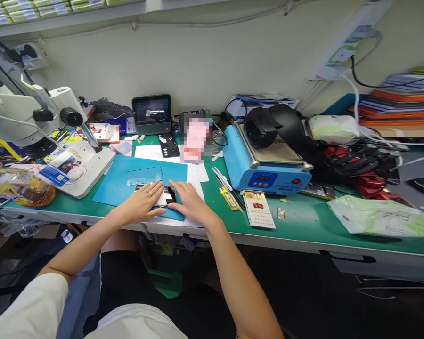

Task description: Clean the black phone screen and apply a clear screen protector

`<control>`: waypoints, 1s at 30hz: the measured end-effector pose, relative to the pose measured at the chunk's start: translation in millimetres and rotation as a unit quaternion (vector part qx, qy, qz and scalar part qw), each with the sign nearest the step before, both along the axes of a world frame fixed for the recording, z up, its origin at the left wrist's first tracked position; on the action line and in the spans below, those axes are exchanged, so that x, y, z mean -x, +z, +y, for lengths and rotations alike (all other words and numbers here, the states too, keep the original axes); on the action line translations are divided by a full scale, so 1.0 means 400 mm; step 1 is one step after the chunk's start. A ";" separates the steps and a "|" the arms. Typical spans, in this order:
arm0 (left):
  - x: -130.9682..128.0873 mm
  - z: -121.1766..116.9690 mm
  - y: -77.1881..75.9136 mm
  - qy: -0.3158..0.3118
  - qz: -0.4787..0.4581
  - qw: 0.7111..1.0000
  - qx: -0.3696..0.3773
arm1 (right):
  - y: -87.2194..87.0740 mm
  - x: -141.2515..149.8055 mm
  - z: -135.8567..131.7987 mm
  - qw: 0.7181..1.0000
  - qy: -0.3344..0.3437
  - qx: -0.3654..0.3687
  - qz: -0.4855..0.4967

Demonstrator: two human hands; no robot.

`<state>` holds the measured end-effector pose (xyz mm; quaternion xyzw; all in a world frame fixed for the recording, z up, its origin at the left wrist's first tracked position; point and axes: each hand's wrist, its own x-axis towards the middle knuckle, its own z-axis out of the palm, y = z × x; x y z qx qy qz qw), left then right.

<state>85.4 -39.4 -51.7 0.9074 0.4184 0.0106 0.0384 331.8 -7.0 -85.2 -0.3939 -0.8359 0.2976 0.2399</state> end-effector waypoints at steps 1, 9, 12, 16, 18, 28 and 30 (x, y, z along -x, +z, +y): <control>0.013 0.017 0.004 -0.020 0.005 1.000 -0.003 | 0.007 -0.002 0.010 1.000 0.011 -0.004 -0.003; 0.095 0.185 0.060 -0.170 0.038 0.984 -0.038 | 0.049 0.007 0.117 0.998 0.051 -0.044 -0.012; 0.121 0.214 0.063 -0.171 0.022 0.983 -0.057 | 0.052 0.024 0.151 0.997 0.051 -0.052 -0.010; 0.147 0.207 0.040 -0.141 -0.002 0.989 -0.048 | 0.040 0.040 0.164 0.997 0.039 -0.059 -0.004; 0.150 0.195 0.029 -0.133 -0.019 0.990 -0.045 | 0.036 0.042 0.160 0.997 0.034 -0.066 -0.001; 0.139 0.178 0.074 -0.148 -0.080 0.983 -0.067 | 0.049 0.004 0.123 0.999 0.042 0.008 -0.002; 0.136 0.175 0.079 -0.169 -0.079 0.981 -0.058 | 0.049 -0.003 0.118 0.998 0.052 0.016 -0.010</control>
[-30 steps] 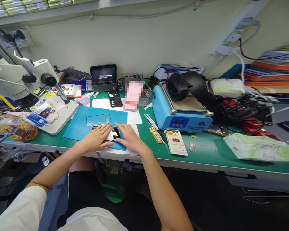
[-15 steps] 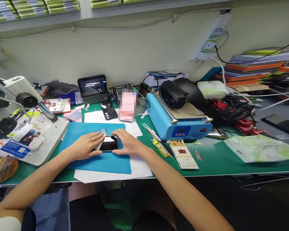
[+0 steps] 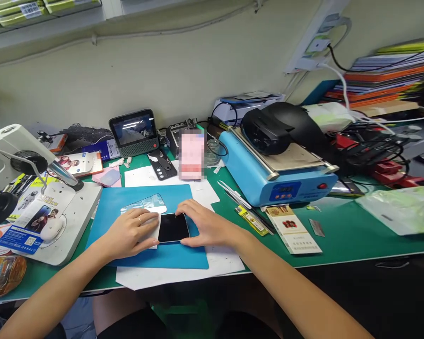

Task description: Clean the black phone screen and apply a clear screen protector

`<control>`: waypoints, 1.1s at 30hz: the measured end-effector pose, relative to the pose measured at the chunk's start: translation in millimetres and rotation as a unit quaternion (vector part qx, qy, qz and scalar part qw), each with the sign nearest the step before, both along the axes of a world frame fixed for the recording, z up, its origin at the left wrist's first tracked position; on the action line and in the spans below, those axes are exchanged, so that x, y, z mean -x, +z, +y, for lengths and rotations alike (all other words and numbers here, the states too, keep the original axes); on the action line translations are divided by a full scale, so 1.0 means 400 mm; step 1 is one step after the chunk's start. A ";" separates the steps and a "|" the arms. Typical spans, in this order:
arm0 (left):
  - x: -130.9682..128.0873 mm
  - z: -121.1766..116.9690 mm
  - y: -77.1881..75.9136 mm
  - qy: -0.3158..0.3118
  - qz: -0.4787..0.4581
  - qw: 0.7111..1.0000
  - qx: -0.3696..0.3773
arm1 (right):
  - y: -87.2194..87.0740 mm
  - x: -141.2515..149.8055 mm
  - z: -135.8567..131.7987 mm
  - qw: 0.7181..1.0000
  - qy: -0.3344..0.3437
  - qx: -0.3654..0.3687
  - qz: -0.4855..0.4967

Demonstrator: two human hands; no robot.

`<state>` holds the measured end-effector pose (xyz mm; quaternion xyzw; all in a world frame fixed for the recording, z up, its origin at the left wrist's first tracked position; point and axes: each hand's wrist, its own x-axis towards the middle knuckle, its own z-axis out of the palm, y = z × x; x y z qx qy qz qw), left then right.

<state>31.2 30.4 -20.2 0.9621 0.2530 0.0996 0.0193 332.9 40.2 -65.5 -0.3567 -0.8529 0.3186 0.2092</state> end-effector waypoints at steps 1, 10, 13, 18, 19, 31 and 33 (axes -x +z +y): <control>-0.002 -0.003 0.000 -0.008 0.002 1.000 0.003 | 0.001 -0.002 0.000 1.000 0.006 0.001 -0.001; -0.012 -0.021 -0.011 -0.024 -0.017 0.999 -0.012 | 0.054 0.072 0.138 0.997 0.003 -0.076 -0.027; -0.017 -0.035 -0.015 -0.030 -0.018 0.999 -0.010 | 0.060 0.101 0.195 0.994 0.072 -0.048 -0.074; -0.025 -0.053 -0.035 -0.015 -0.028 0.999 -0.036 | 0.034 0.111 0.221 0.993 0.091 -0.041 -0.068; -0.024 -0.053 -0.037 -0.008 -0.028 0.999 -0.038 | 0.029 0.110 0.220 0.993 0.089 -0.043 -0.060; -0.015 -0.037 -0.015 0.004 -0.016 1.000 -0.014 | 0.044 0.128 0.223 0.994 0.095 -0.039 -0.045; -0.017 -0.038 -0.017 0.002 -0.017 1.000 -0.013 | 0.041 0.131 0.225 0.992 0.104 -0.051 -0.046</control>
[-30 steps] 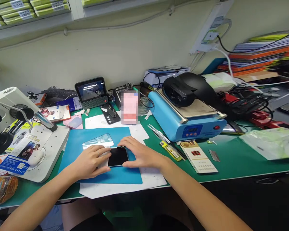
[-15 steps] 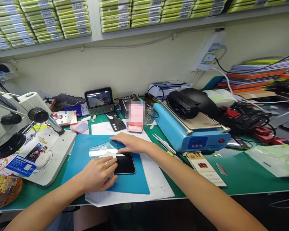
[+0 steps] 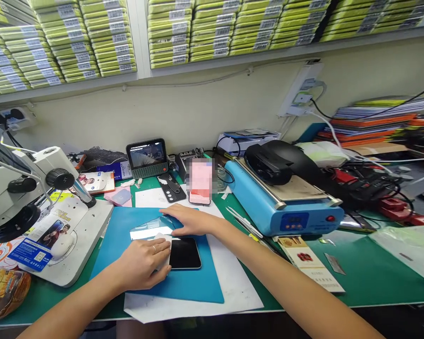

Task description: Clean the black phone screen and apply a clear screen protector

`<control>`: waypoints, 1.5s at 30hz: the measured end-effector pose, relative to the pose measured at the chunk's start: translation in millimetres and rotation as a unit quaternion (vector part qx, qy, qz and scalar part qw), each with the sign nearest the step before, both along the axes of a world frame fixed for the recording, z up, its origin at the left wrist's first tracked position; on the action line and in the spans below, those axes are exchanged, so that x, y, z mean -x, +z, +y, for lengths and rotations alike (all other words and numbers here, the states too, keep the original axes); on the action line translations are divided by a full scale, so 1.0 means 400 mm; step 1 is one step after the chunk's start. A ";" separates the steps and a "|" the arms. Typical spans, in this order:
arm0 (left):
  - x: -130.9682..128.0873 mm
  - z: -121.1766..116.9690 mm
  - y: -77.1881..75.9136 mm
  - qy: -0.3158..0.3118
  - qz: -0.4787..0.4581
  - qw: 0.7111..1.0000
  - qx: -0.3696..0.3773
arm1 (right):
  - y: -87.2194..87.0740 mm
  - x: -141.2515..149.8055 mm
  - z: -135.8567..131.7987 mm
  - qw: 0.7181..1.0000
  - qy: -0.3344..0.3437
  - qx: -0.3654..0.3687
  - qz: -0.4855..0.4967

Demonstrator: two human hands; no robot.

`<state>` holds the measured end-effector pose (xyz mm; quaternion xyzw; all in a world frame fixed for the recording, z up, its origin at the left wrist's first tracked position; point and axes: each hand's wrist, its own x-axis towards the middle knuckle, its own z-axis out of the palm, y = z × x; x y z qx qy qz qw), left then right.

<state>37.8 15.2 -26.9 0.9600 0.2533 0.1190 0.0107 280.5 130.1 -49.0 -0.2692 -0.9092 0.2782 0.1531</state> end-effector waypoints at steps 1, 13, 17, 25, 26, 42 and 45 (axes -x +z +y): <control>0.000 0.000 -0.001 -0.002 0.000 1.000 0.001 | -0.002 0.001 0.000 1.000 0.003 -0.014 -0.002; -0.003 -0.004 -0.015 -0.012 0.002 1.000 -0.005 | 0.018 0.011 0.013 0.974 -0.030 -0.223 0.022; 0.000 -0.003 -0.018 0.013 -0.007 1.000 -0.022 | -0.005 0.040 0.003 0.983 -0.068 -0.167 0.026; 0.019 0.013 -0.010 0.027 0.019 0.999 -0.002 | -0.045 -0.117 -0.157 0.991 -0.134 -0.008 0.029; 0.019 0.014 -0.005 0.015 0.023 1.000 0.011 | -0.048 -0.137 -0.177 0.992 -0.124 0.016 0.015; -0.106 0.003 -0.047 0.030 0.112 0.991 0.069 | -0.052 -0.142 -0.215 0.989 -0.135 0.026 0.047; -0.103 -0.002 -0.059 -0.016 0.106 0.994 0.036 | -0.058 -0.144 -0.208 0.991 -0.123 0.025 0.056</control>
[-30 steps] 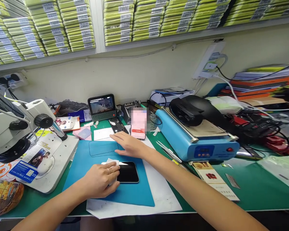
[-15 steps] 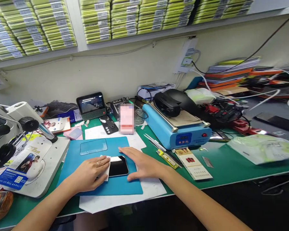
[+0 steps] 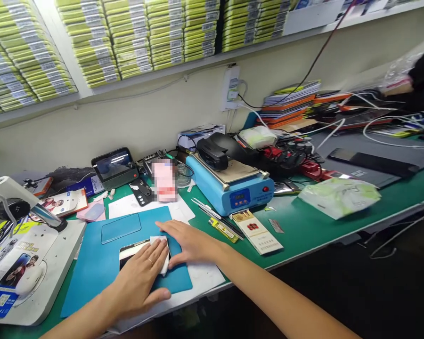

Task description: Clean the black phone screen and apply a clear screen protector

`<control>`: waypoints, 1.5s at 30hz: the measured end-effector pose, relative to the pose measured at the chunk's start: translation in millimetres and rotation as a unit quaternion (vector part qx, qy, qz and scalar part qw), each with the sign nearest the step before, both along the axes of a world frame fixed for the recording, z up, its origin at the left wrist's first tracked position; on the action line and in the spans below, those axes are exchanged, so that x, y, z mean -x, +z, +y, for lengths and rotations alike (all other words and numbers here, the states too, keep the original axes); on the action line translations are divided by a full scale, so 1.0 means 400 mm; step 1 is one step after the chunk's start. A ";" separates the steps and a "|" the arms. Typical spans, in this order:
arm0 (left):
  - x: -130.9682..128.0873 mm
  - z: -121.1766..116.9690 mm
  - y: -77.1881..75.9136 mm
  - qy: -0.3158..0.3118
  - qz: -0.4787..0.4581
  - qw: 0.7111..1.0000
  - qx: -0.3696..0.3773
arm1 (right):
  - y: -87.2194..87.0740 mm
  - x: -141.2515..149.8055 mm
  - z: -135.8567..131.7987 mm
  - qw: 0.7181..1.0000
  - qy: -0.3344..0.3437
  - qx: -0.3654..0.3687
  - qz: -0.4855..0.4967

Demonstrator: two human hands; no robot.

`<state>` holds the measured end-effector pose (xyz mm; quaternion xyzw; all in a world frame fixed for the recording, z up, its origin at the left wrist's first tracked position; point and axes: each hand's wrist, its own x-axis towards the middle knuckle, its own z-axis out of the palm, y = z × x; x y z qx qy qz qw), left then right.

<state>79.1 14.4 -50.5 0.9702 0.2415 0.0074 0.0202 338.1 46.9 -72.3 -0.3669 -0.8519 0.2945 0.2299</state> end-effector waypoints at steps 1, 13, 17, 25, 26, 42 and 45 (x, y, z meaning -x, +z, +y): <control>0.004 0.003 -0.002 -0.007 -0.001 1.000 -0.007 | -0.002 -0.001 0.003 1.000 0.005 -0.001 0.000; -0.005 0.019 0.023 -0.015 -0.011 1.000 -0.024 | 0.009 -0.004 0.002 1.000 0.000 0.017 -0.015; -0.011 -0.004 0.012 -0.022 -0.021 0.998 -0.049 | 0.014 -0.004 -0.003 1.000 0.004 0.016 -0.015; -0.007 0.004 -0.007 0.040 -0.053 0.995 -0.079 | 0.009 -0.007 -0.009 1.000 0.001 0.021 -0.010; -0.006 0.004 -0.007 0.036 -0.054 0.995 -0.077 | 0.007 -0.009 -0.009 1.000 0.002 0.021 -0.005; -0.016 -0.005 0.011 -0.012 -0.074 0.996 -0.047 | -0.008 -0.033 -0.013 1.000 0.009 0.019 0.009; -0.013 0.000 0.004 0.018 -0.055 0.997 -0.047 | -0.007 -0.034 -0.013 1.000 0.007 0.026 0.005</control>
